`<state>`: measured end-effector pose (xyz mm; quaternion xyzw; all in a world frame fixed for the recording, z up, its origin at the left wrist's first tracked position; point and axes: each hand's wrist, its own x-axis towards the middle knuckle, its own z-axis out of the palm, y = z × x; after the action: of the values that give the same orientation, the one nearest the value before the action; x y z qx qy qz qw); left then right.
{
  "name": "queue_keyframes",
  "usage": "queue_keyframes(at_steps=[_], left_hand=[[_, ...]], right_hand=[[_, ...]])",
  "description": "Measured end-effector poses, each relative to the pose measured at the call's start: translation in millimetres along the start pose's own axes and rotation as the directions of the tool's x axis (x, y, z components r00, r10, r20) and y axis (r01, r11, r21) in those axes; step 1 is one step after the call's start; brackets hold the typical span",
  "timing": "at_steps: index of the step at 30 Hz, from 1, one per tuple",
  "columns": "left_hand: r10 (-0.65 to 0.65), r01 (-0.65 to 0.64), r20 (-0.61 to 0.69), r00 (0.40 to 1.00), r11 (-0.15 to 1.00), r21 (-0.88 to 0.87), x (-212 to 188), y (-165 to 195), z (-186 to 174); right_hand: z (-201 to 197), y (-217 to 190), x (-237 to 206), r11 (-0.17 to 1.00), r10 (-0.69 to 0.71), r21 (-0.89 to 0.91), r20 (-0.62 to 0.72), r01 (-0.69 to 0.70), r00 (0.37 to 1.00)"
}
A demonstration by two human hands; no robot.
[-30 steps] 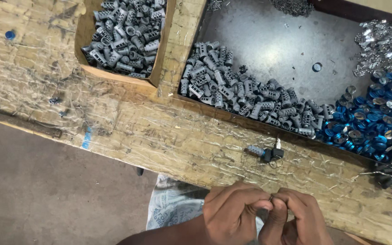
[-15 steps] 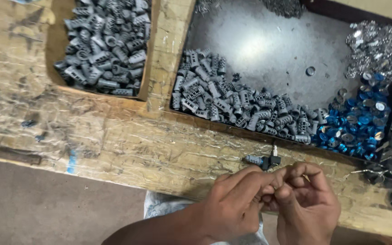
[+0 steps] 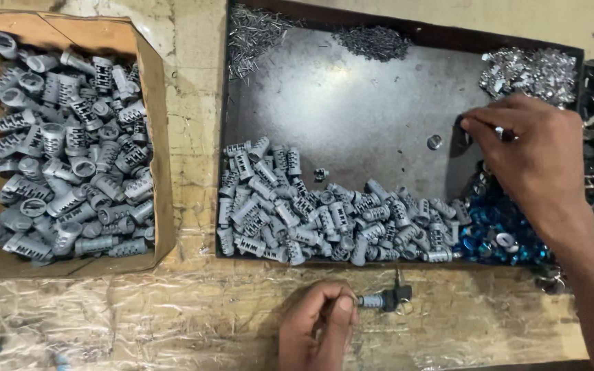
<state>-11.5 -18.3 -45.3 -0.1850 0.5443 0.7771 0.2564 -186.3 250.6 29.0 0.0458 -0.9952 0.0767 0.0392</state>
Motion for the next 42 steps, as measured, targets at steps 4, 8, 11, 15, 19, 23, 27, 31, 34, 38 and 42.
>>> queue_keyframes(at_steps=[4,8,11,15,19,23,27,31,34,38,42], left_hand=[[0.268,-0.272,0.060,0.961,0.960,0.072,3,-14,-6],[0.285,-0.301,0.114,0.952,0.941,0.158,5,-13,-11],[0.231,-0.243,0.096,0.968,0.959,0.143,3,-9,-10],[0.158,-0.158,0.013,0.987,0.981,0.113,2,-1,-5],[0.023,-0.022,0.078,0.997,1.000,-0.002,4,7,-3],[-0.001,0.016,0.105,0.995,0.990,-0.139,5,14,3],[-0.012,0.060,0.168,0.986,0.957,-0.285,-7,22,17],[-0.123,0.197,0.233,0.965,0.923,-0.331,-17,26,36],[-0.067,0.158,0.250,0.966,0.918,-0.363,-24,28,39],[-0.080,0.189,0.278,0.957,0.902,-0.389,-28,26,36],[0.006,0.110,0.291,0.957,0.918,-0.380,-34,22,37]], right_hand=[[3,-2,-10,1.000,-0.011,-0.002,-0.002,0.011,1.000],[-5,-13,-8,0.997,0.055,0.058,0.019,-0.056,0.998],[-3,-3,-7,0.994,-0.098,-0.049,0.040,0.100,0.994],[2,32,-6,0.871,-0.434,-0.190,0.139,0.454,0.890],[3,46,13,0.891,-0.440,-0.038,0.172,0.453,0.881],[-15,12,-7,0.933,-0.352,0.108,0.066,0.344,0.934],[-40,-48,-102,0.873,-0.178,0.453,-0.048,0.180,0.983],[-14,-91,-171,0.869,-0.117,0.473,-0.096,0.149,0.988],[11,-122,-210,0.919,0.205,0.379,-0.218,-0.110,0.954],[28,-130,-233,0.906,0.250,0.400,-0.243,-0.138,0.937],[37,-126,-236,0.924,0.210,0.380,-0.414,-0.041,0.886]])
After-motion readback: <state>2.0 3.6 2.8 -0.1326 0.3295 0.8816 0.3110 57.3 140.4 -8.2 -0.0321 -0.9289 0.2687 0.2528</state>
